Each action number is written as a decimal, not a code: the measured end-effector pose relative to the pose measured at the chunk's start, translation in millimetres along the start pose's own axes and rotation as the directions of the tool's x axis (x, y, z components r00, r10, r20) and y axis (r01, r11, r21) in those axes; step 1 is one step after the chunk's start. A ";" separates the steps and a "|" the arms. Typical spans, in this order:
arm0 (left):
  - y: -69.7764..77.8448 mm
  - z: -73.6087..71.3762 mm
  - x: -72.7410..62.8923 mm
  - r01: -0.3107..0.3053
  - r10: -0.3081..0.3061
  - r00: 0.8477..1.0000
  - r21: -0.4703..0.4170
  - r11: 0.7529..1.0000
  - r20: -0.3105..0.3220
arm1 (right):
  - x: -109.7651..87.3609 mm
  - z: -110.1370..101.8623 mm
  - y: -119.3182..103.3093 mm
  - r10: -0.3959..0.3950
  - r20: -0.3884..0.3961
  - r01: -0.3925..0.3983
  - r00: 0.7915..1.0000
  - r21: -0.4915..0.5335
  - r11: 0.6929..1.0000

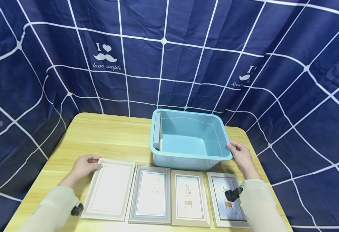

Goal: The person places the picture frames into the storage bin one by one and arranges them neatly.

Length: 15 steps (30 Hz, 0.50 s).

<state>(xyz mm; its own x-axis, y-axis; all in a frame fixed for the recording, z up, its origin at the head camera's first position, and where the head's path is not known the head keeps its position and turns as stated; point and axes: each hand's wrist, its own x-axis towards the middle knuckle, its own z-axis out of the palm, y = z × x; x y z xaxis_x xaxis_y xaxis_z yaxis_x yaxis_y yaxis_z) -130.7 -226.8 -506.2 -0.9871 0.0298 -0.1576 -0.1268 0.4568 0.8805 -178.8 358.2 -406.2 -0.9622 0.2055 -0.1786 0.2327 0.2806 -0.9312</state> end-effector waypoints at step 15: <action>35.2 -28.9 10.6 0.062 -0.036 0.986 -0.162 0.985 0.160 | 0.7 1.2 0.6 -0.010 -0.002 0.010 1.000 -0.013 1.000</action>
<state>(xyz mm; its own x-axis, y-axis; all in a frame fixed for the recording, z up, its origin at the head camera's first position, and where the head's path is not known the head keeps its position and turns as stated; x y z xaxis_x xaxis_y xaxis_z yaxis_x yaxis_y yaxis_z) -148.5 -236.1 -464.0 -0.9534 0.1557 -0.2585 -0.2018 0.3080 0.9297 -179.5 357.4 -407.3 -0.9642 0.2049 -0.1681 0.2246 0.2950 -0.9287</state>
